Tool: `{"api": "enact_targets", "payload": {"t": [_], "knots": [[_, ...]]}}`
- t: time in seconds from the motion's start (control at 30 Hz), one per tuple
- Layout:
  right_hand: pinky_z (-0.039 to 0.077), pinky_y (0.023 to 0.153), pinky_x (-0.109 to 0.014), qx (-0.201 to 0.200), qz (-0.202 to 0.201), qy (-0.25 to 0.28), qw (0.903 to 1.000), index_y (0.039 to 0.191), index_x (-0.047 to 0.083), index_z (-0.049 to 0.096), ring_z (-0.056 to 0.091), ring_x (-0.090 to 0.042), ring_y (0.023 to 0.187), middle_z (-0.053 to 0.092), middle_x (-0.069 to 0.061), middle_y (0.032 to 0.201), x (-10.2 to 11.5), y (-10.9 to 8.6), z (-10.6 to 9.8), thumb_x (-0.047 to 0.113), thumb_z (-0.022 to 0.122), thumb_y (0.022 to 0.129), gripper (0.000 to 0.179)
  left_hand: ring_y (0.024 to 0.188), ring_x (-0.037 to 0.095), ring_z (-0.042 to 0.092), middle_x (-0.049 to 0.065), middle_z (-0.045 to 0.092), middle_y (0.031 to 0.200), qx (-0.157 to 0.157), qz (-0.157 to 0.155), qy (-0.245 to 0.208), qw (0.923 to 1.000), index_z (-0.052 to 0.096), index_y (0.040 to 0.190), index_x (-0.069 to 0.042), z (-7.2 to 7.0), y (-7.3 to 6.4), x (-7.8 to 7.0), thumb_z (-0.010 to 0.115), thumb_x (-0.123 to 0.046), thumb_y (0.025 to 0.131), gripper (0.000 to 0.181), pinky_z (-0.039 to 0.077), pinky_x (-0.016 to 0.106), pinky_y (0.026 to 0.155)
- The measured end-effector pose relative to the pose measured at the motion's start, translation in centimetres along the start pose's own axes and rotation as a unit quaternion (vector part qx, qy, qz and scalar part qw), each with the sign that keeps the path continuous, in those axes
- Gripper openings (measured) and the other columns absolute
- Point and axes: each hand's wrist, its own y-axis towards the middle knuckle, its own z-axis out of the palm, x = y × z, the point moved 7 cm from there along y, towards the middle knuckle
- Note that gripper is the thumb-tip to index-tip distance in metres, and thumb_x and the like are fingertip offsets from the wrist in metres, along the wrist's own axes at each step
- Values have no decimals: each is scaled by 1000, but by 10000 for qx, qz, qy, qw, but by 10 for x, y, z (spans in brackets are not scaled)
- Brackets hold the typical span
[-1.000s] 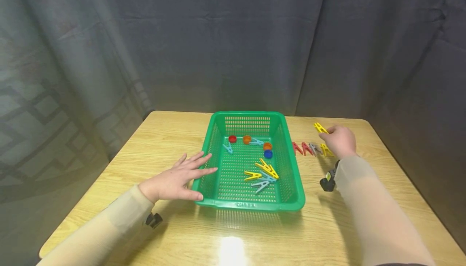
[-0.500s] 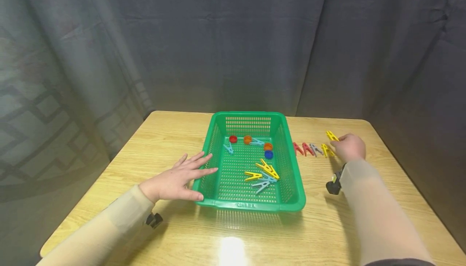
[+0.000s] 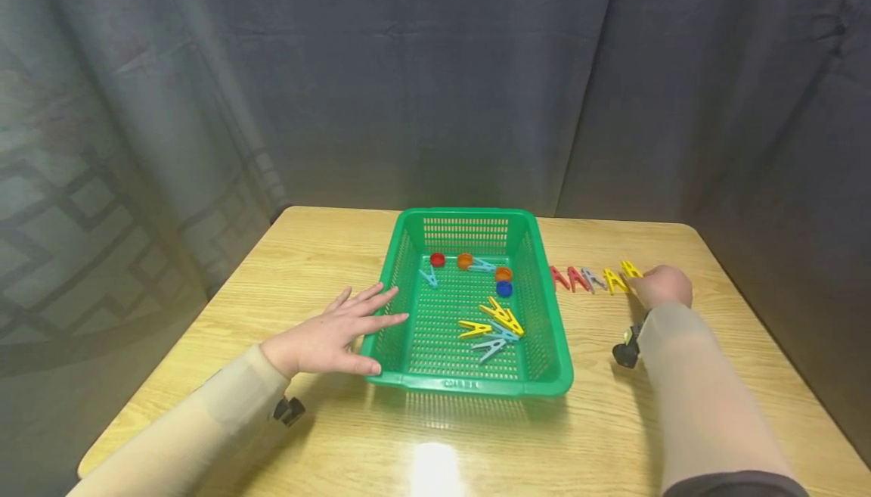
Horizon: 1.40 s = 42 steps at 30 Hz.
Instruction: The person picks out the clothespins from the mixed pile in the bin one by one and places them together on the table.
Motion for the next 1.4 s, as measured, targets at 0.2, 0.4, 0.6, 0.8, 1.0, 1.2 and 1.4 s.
{"api": "enact_targets", "payload": {"t": [0.2, 0.4, 0.6, 0.8, 1.0, 1.2, 1.4], "knots": [[45, 81, -52, 265, 317, -33, 9991, 120, -15, 54, 51, -44, 100, 53, -33, 118, -9, 1, 6, 30, 55, 95, 51, 147, 16, -5, -9, 1, 161, 53, -36, -53, 10000, 31, 151, -36, 1, 0, -1, 59, -62, 85, 76, 0, 63, 110], [46, 81, -51, 347, 501, 131, 9981, 122, -14, 53, 51, -45, 103, 52, -33, 120, -17, 5, 11, 31, 55, 95, 53, 147, 16, -5, -9, 2, 161, 58, -49, -64, 10000, 32, 150, -35, 0, 0, -1, 59, -62, 85, 75, 0, 63, 110], [44, 86, -54, 368, 516, 122, 9979, 120, -14, 54, 50, -47, 104, 52, -33, 119, -18, 4, 13, 30, 56, 95, 51, 147, 16, -5, -9, 1, 161, 47, -71, -33, 10000, 31, 150, -36, 1, 0, 0, 60, -62, 85, 76, 0, 63, 110], [44, 87, -56, 408, 611, 213, 9971, 123, -13, 52, 49, -47, 105, 50, -33, 121, -20, 4, 15, 32, 55, 96, 53, 147, 16, -5, -9, 1, 161, 37, -56, -29, 10000, 31, 150, -36, 2, 0, 1, 58, -64, 85, 76, -1, 63, 110], [44, 86, -55, 362, 790, 333, 9957, 126, -11, 51, 48, -45, 103, 48, -33, 123, -22, 5, 16, 35, 55, 96, 55, 147, 16, -5, -9, 1, 161, 20, -45, -60, 10000, 32, 150, -36, 1, 1, 0, 62, -58, 85, 75, -1, 63, 110], [43, 89, -56, 188, 562, 98, 9982, 127, -13, 50, 47, -48, 108, 47, -34, 128, -14, 2, 9, 35, 52, 98, 56, 147, 16, -5, -9, 1, 161, 38, -66, -74, 9999, 32, 150, -36, 1, 1, 0, 62, -58, 85, 75, -2, 63, 110], [42, 86, -56, 55, 503, 170, 9986, 127, -11, 51, 47, -47, 106, 47, -33, 128, -3, -8, -1, 36, 49, 99, 55, 147, 17, -5, -10, 0, 161, 46, -76, 25, 10000, 30, 151, -37, 1, 0, 1, 57, -65, 85, 77, -1, 62, 110]]}}
